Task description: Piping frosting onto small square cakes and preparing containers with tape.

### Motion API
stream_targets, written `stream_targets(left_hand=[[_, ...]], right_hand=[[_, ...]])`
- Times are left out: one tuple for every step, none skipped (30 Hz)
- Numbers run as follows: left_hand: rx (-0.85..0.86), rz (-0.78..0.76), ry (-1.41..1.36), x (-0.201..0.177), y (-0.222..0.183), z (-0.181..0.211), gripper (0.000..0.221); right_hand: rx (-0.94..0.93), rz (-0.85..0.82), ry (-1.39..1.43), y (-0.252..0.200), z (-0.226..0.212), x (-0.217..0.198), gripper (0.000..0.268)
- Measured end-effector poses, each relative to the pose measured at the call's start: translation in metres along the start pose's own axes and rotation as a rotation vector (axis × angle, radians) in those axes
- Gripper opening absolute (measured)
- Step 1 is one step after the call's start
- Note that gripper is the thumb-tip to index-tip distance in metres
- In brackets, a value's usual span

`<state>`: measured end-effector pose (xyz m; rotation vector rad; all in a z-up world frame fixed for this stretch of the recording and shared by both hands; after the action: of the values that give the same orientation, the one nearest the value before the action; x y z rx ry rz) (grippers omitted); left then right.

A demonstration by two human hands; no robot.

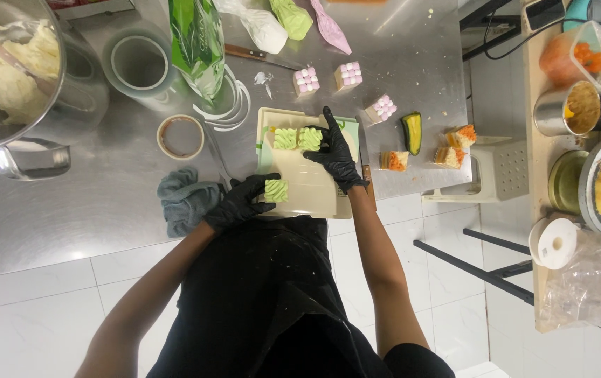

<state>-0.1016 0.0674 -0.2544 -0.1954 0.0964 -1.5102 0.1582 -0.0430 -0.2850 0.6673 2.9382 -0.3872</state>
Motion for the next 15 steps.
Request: stream_targets(left_hand=[[-0.003, 0.0, -0.008, 0.0, -0.001, 0.002, 0.068], [-0.007, 0.0, -0.016, 0.0, -0.001, 0.004, 0.067], [-0.008, 0.0, -0.016, 0.0, -0.002, 0.003, 0.067], [0.0, 0.009, 0.015, 0.0, -0.001, 0.002, 0.068], [0.008, 0.019, 0.047, -0.001, -0.001, 0.001, 0.068], [0.009, 0.019, 0.046, -0.001, -0.001, 0.001, 0.068], [0.0, 0.014, 0.037, -0.001, 0.0, 0.001, 0.068], [-0.008, 0.009, 0.028, -0.001, 0.0, 0.0, 0.067], [-0.006, 0.01, 0.028, -0.001, 0.001, 0.0, 0.067], [-0.018, 0.01, 0.115, -0.002, 0.002, -0.001, 0.068], [-0.029, 0.011, 0.201, -0.003, 0.003, -0.002, 0.07], [-0.028, 0.013, 0.203, -0.003, 0.002, 0.003, 0.07], [-0.036, 0.014, 0.19, -0.003, 0.002, 0.007, 0.07], [-0.045, 0.016, 0.178, -0.004, 0.001, 0.01, 0.07], [-0.044, 0.019, 0.179, -0.004, 0.001, 0.014, 0.07]], right_hand=[[0.002, -0.009, 0.032, 0.0, 0.002, -0.001, 0.125], [0.005, -0.018, 0.062, 0.001, 0.003, -0.003, 0.125], [0.006, -0.017, 0.063, 0.0, 0.001, -0.005, 0.125], [0.007, -0.022, 0.037, -0.001, -0.002, -0.007, 0.125], [0.008, -0.026, 0.011, -0.002, -0.004, -0.01, 0.125], [0.008, -0.026, 0.009, -0.001, -0.007, -0.014, 0.125], [-0.046, -0.031, 0.06, -0.001, -0.013, -0.018, 0.124], [-0.1, -0.036, 0.111, -0.001, -0.018, -0.023, 0.122], [-0.101, -0.037, 0.109, 0.0, -0.02, -0.03, 0.122], [-0.103, -0.008, 0.111, 0.002, -0.023, -0.039, 0.124], [-0.105, 0.02, 0.113, 0.004, -0.026, -0.047, 0.125], [-0.108, 0.018, 0.112, 0.004, -0.033, -0.059, 0.125], [-0.165, 0.035, 0.159, 0.003, -0.041, -0.073, 0.122], [-0.223, 0.052, 0.206, 0.002, -0.049, -0.086, 0.119], [-0.225, 0.05, 0.205, 0.003, -0.054, -0.102, 0.119]])
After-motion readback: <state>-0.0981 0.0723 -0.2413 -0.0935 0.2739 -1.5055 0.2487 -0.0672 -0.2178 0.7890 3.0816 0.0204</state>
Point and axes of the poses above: each hand's wrist, its own y-axis towards the middle knuckle, its own x-axis out of the palm, z = x × y, the point moved 4 cm from there along y, towards the middle knuckle, and after that the axes turned 7 degrees about -z, right-handed, at the moved point
